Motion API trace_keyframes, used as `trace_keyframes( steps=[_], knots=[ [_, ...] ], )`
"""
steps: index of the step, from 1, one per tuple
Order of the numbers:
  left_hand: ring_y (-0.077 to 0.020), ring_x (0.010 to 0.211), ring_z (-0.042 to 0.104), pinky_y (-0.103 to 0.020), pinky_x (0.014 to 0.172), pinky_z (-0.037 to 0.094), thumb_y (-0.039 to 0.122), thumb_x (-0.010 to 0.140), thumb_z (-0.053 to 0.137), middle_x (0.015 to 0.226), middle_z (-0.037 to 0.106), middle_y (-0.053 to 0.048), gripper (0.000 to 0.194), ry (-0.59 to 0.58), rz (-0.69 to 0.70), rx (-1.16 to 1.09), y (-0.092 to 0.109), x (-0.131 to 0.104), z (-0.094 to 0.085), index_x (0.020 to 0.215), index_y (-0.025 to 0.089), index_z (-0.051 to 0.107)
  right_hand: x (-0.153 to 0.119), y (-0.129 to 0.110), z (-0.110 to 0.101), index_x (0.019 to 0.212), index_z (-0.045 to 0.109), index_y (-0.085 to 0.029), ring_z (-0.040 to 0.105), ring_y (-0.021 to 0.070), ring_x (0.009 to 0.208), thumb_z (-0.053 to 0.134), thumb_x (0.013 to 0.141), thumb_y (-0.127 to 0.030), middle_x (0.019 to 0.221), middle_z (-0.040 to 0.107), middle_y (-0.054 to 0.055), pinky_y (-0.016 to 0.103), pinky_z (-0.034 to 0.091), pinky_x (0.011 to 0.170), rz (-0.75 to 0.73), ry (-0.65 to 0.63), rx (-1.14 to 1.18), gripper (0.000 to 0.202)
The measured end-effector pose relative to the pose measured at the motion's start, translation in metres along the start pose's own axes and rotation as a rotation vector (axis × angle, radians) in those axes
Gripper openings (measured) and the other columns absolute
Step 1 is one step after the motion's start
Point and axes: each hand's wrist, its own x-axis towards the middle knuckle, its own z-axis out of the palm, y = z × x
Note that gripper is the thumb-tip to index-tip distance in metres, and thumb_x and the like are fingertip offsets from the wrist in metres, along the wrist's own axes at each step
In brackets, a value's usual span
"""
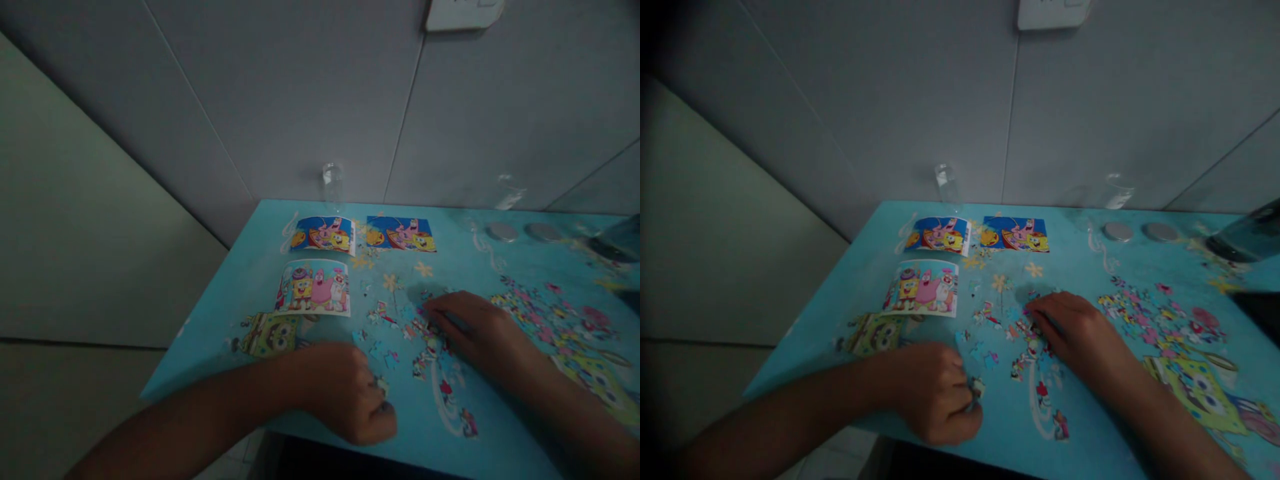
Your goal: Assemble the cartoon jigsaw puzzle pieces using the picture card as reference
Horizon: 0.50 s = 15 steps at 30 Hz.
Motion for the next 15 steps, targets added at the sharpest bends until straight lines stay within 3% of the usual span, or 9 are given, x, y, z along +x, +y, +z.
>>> trace_keyframes(
  steps=[4,10,15],
  knots=[
    [-0.0127,0.052,0.056,-0.031,0.043,0.035,0.014,0.091,0.055,0.060,0.058,0.002,0.018,-0.033,0.042,0.017,0.003,0.002,-0.005,0.084,0.022,0.068,-0.003,0.007,0.004,0.113,0.069,-0.027,0.072,0.0221,0.095,0.054,0.102,-0.032,0.107,0.074,0.004,0.038,0.058,0.085,-0.019,-0.005,0.002,0.020],
    [-0.0125,0.050,0.055,-0.032,0.044,0.034,0.014,0.093,0.049,0.061,0.060,0.003,0.025,-0.084,-0.038,-0.006,-0.002,-0.003,-0.009,0.079,0.024,0.066,-0.004,0.010,0.006,0.111,0.070,-0.028,0.074,0.0217,0.089,0.055,0.100,-0.035,0.103,0.076,0.002,0.037,0.059,0.081,-0.036,0.002,-0.013,0.020],
    [-0.0161,0.049,0.056,-0.034,0.047,0.038,0.026,0.097,0.049,0.052,0.057,0.003,0.030,0.003,-0.227,0.115,-0.013,-0.007,-0.006,0.068,0.022,0.057,-0.004,0.013,0.008,0.113,0.070,-0.029,0.074,0.0226,0.092,0.055,0.100,-0.036,0.107,0.076,0.002,0.037,0.060,0.083,-0.032,-0.009,-0.019,0.021]
  ],
)
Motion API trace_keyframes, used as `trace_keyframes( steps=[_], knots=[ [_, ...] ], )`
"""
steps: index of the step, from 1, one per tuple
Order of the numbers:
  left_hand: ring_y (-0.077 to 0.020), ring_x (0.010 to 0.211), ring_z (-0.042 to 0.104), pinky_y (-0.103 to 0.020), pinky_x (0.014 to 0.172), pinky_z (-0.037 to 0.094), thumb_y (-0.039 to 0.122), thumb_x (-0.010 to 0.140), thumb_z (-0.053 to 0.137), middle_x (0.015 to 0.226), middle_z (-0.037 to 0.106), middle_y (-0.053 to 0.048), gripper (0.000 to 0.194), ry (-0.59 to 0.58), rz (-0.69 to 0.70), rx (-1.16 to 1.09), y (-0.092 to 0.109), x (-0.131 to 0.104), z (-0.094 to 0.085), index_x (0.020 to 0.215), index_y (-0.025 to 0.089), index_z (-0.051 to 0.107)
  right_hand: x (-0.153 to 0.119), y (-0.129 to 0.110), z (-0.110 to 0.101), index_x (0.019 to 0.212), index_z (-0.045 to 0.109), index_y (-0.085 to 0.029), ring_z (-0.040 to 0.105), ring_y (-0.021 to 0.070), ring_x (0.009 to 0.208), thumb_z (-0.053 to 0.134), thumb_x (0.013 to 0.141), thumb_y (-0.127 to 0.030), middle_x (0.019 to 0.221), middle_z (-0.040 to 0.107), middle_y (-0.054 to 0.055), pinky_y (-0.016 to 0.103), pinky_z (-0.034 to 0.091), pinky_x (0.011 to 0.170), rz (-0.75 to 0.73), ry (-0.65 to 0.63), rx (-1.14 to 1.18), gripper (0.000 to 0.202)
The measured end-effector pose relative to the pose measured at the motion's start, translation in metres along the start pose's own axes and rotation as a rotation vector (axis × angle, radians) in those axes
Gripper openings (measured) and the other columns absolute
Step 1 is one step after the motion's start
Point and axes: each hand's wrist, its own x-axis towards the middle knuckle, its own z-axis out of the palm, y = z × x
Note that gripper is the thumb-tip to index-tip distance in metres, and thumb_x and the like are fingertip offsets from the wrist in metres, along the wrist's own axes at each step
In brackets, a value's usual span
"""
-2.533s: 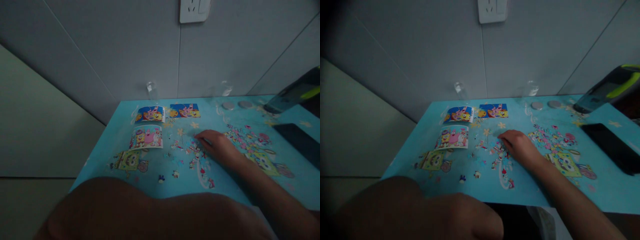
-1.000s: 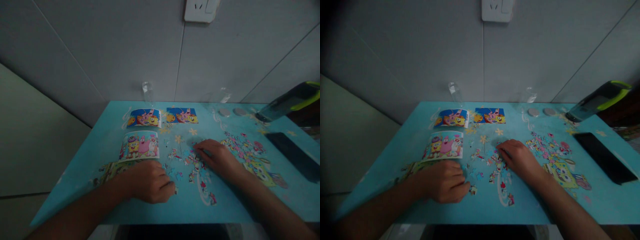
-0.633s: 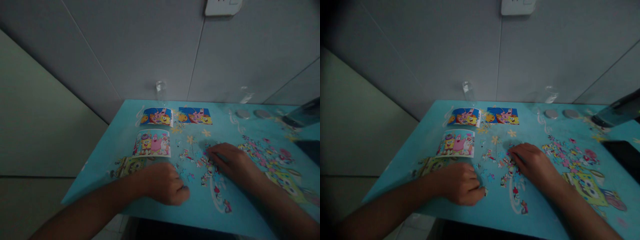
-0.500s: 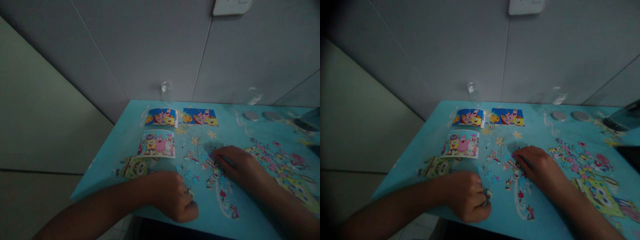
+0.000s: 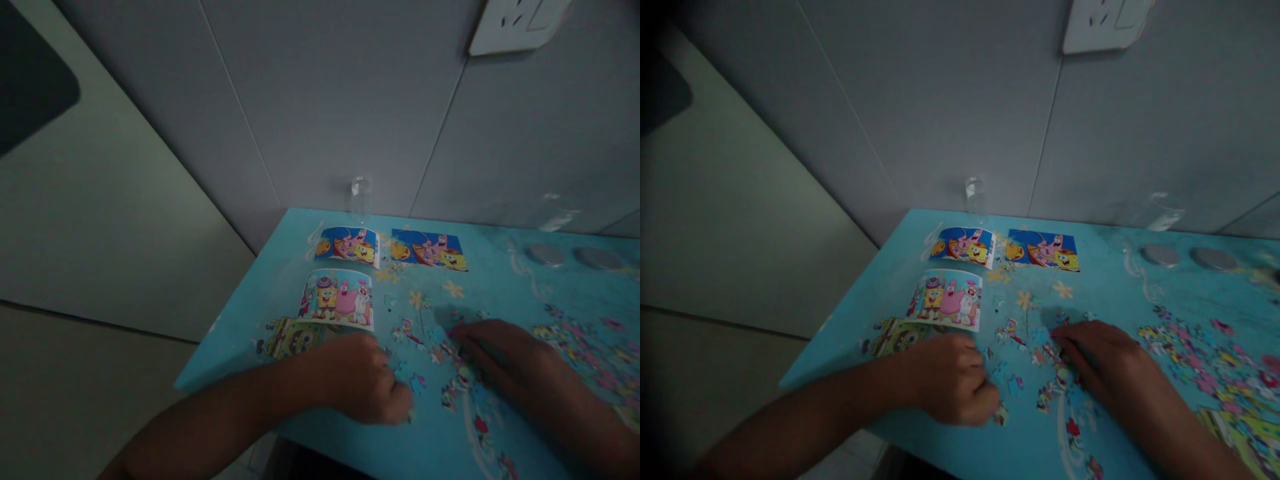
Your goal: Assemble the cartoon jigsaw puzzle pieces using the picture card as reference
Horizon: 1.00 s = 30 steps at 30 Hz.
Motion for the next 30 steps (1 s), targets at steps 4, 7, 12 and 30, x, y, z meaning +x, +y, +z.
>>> trace_keyframes(
  steps=[4,7,12,30],
  knots=[
    [-0.0201,0.055,0.064,-0.035,0.055,0.046,0.032,0.100,0.047,0.057,0.063,-0.003,0.032,-0.066,-0.422,0.135,-0.019,0.001,-0.010,0.075,0.020,0.062,0.001,0.000,-0.001,0.111,0.072,-0.028,0.075,0.0229,0.090,0.054,0.100,-0.036,0.106,0.077,0.003,0.037,0.061,0.081,-0.011,0.008,-0.009,0.023],
    [-0.0243,0.065,0.069,-0.036,0.058,0.049,0.029,0.102,0.044,0.071,0.070,-0.009,0.032,-0.226,-0.708,0.175,-0.031,0.000,-0.018,0.083,0.016,0.067,0.001,-0.002,-0.003,0.110,0.073,-0.028,0.075,0.0229,0.089,0.054,0.100,-0.038,0.105,0.077,0.003,0.036,0.062,0.079,-0.017,0.018,-0.027,0.024],
    [-0.0264,0.067,0.071,-0.037,0.060,0.051,0.026,0.100,0.046,0.079,0.073,-0.012,0.028,-0.327,-0.734,0.108,-0.039,-0.006,-0.008,0.089,0.015,0.069,0.004,-0.007,-0.006,0.110,0.073,-0.028,0.076,0.0230,0.086,0.054,0.100,-0.039,0.103,0.077,0.003,0.036,0.063,0.076,-0.038,0.037,-0.037,0.024],
    [-0.0211,0.073,0.070,-0.036,0.076,0.051,0.047,0.104,0.044,0.083,0.074,-0.006,0.041,-0.296,-0.716,-0.037,-0.047,-0.010,-0.001,0.095,0.019,0.072,0.002,-0.003,-0.004,0.113,0.070,-0.028,0.075,0.0254,0.089,0.054,0.100,-0.038,0.105,0.076,0.005,0.040,0.064,0.077,-0.067,0.014,-0.029,0.023]
  ],
)
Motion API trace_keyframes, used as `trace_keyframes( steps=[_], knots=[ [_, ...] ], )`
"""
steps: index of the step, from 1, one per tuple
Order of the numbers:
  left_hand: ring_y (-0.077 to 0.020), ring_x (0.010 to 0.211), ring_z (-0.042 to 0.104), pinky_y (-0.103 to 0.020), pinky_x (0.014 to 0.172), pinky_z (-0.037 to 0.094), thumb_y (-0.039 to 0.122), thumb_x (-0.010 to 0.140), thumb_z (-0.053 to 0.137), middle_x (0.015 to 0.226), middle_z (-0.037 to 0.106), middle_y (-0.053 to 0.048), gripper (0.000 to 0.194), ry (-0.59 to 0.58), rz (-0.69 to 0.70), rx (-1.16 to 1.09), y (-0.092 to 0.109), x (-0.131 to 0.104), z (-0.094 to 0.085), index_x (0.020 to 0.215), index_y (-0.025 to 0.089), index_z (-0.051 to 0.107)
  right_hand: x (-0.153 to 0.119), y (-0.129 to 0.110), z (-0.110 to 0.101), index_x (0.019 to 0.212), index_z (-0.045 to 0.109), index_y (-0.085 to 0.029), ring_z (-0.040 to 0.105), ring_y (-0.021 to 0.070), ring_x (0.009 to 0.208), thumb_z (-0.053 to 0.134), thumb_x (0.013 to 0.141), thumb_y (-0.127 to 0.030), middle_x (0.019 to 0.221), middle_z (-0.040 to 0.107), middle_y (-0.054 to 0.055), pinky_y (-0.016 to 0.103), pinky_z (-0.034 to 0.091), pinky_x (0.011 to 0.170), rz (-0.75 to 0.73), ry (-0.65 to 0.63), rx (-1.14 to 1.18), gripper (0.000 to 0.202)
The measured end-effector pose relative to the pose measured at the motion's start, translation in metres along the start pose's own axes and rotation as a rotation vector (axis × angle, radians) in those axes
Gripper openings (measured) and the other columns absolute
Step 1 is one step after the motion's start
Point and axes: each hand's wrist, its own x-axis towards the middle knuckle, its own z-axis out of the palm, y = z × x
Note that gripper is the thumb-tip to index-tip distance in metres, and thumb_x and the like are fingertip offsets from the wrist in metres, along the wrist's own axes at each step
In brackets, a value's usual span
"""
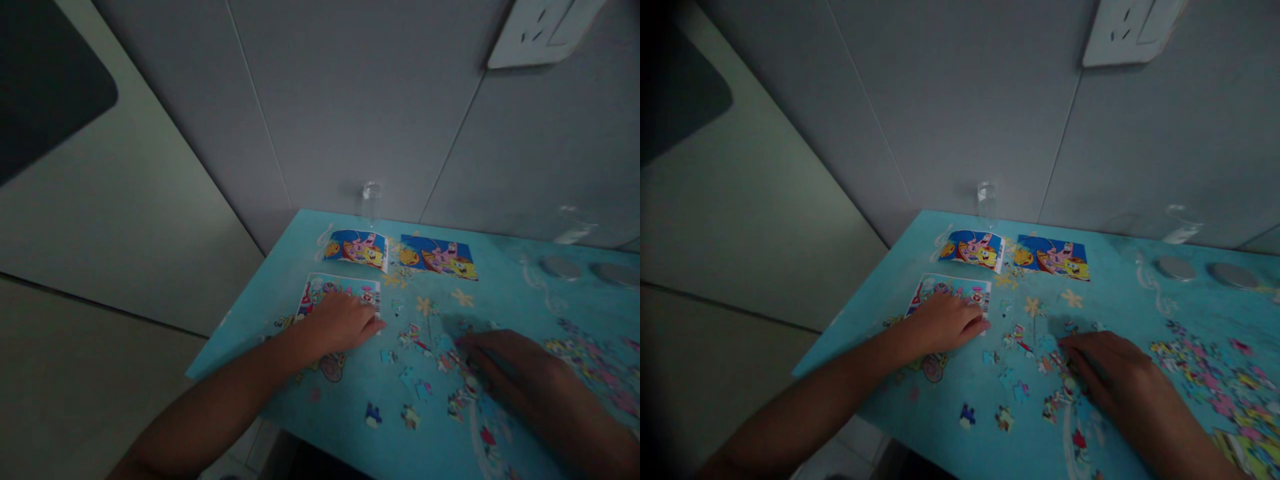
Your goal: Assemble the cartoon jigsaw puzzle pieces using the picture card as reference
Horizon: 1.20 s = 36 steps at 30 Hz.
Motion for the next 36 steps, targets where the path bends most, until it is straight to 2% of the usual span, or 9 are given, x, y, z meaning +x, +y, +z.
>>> trace_keyframes(
  steps=[5,20,24,29,36],
  knots=[
    [-0.0221,0.072,0.069,-0.035,0.072,0.050,0.048,0.102,0.049,0.081,0.074,-0.005,0.036,-0.013,0.004,-0.016,-0.002,0.000,-0.001,0.095,0.022,0.072,-0.001,0.000,0.000,0.113,0.071,-0.028,0.075,0.0245,0.091,0.055,0.100,-0.036,0.107,0.076,0.005,0.039,0.063,0.080,0.026,-0.023,0.000,0.022],
    [-0.0206,0.068,0.065,-0.031,0.066,0.044,0.052,0.103,0.044,0.079,0.071,-0.006,0.043,-0.018,0.014,-0.009,-0.009,-0.001,0.004,0.092,0.021,0.071,0.008,-0.018,-0.010,0.112,0.069,-0.024,0.071,0.0228,0.097,0.051,0.102,-0.025,0.107,0.074,0.006,0.039,0.058,0.088,0.101,-0.073,0.048,0.020],
    [-0.0194,0.068,0.064,-0.031,0.067,0.044,0.050,0.103,0.044,0.080,0.071,-0.005,0.041,-0.021,0.040,0.000,-0.009,-0.001,0.003,0.091,0.021,0.070,0.007,-0.018,-0.010,0.111,0.069,-0.023,0.071,0.0229,0.095,0.053,0.101,-0.026,0.105,0.075,0.006,0.039,0.058,0.086,0.113,-0.019,0.048,0.019],
    [-0.0197,0.065,0.062,-0.031,0.066,0.043,0.054,0.103,0.042,0.076,0.070,-0.006,0.044,-0.027,0.029,0.001,-0.010,-0.001,0.003,0.091,0.021,0.070,0.006,-0.022,-0.015,0.112,0.069,-0.022,0.072,0.0231,0.095,0.052,0.097,-0.019,0.106,0.074,0.007,0.039,0.058,0.085,0.135,0.043,0.054,0.023],
    [-0.0202,0.065,0.063,-0.031,0.063,0.041,0.053,0.103,0.044,0.074,0.069,-0.005,0.043,-0.027,0.024,0.020,-0.009,-0.001,0.002,0.091,0.021,0.069,0.003,-0.022,-0.016,0.093,0.068,-0.023,0.070,0.0206,0.083,0.047,0.090,-0.008,0.091,0.073,0.004,0.035,0.055,0.078,0.153,0.100,0.088,0.026]
  ],
)
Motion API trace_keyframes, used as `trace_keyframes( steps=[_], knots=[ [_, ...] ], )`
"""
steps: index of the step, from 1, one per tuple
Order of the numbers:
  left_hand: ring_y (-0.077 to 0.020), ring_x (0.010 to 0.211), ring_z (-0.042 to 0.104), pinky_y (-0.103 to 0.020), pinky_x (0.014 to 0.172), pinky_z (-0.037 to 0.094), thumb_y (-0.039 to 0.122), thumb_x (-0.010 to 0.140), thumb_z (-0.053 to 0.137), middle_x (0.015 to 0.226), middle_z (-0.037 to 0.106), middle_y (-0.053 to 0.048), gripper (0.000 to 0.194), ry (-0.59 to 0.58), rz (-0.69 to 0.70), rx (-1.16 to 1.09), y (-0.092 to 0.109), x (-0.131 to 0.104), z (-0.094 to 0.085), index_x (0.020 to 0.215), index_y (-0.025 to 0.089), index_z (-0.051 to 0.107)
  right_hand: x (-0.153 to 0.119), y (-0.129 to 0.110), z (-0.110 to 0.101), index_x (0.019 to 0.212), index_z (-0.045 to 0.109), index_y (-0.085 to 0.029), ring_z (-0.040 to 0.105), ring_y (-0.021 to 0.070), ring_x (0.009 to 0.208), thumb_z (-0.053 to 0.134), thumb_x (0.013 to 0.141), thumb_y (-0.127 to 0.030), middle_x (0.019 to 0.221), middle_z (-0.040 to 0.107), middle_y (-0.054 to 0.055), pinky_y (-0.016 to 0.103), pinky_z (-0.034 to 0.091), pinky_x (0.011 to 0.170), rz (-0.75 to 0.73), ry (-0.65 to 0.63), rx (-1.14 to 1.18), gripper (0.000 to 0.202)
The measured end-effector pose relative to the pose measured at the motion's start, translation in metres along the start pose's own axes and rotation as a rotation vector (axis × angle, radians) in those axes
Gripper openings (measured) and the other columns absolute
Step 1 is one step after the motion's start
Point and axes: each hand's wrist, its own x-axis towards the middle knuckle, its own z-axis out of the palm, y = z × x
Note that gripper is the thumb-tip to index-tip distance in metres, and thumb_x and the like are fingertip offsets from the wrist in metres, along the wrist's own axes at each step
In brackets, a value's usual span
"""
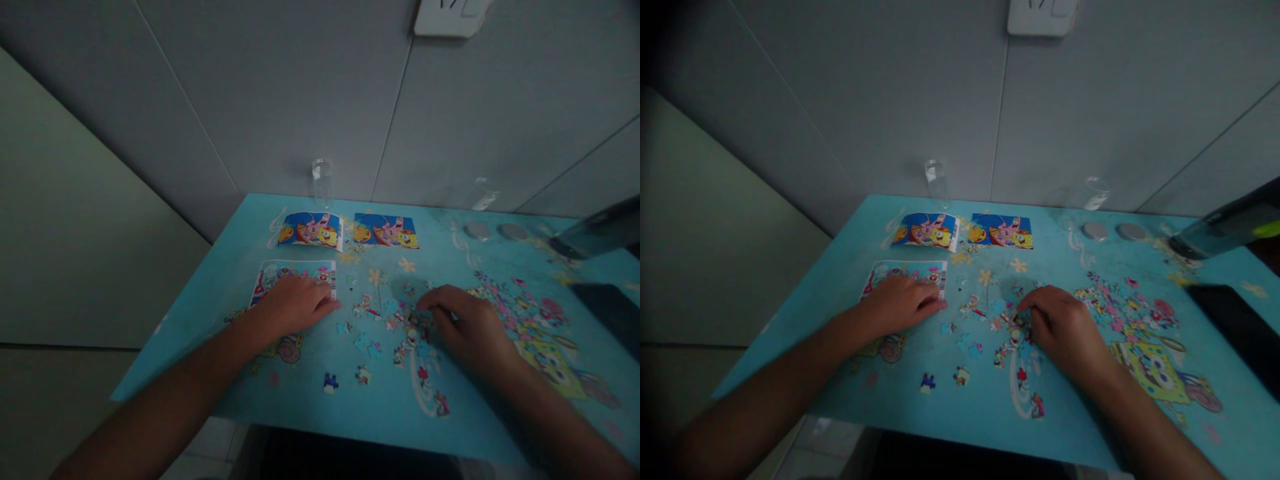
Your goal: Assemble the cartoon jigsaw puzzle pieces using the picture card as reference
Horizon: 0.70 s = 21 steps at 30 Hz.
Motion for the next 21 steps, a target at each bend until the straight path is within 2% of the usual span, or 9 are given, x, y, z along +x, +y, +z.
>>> trace_keyframes(
  steps=[6,16,21],
  knots=[
    [-0.0194,0.065,0.063,-0.031,0.063,0.041,0.053,0.103,0.043,0.075,0.069,-0.005,0.043,-0.002,0.008,-0.012,-0.0018,0.0002,0.0023,0.091,0.022,0.069,-0.0013,-0.0014,-0.0035,0.085,0.066,-0.024,0.066,0.0178,0.069,0.047,0.088,-0.008,0.080,0.070,0.000,0.031,0.050,0.067,0.041,0.077,-0.026,0.025],
    [-0.0192,0.064,0.061,-0.030,0.062,0.038,0.051,0.103,0.044,0.075,0.069,-0.003,0.039,-0.018,0.054,-0.017,-0.0021,0.0001,-0.0031,0.091,0.022,0.068,-0.0011,-0.0027,-0.0032,0.082,0.066,-0.023,0.064,0.0172,0.063,0.048,0.088,-0.010,0.077,0.070,0.000,0.031,0.048,0.064,0.042,0.077,-0.037,0.023],
    [-0.0197,0.066,0.062,-0.030,0.063,0.038,0.052,0.104,0.042,0.077,0.070,-0.004,0.041,-0.016,0.051,0.000,-0.0031,0.0013,0.0005,0.092,0.023,0.068,-0.0022,-0.0009,-0.0021,0.083,0.066,-0.023,0.063,0.0156,0.063,0.049,0.087,-0.009,0.076,0.069,-0.001,0.029,0.047,0.063,0.049,0.076,-0.043,0.023]
  ],
)
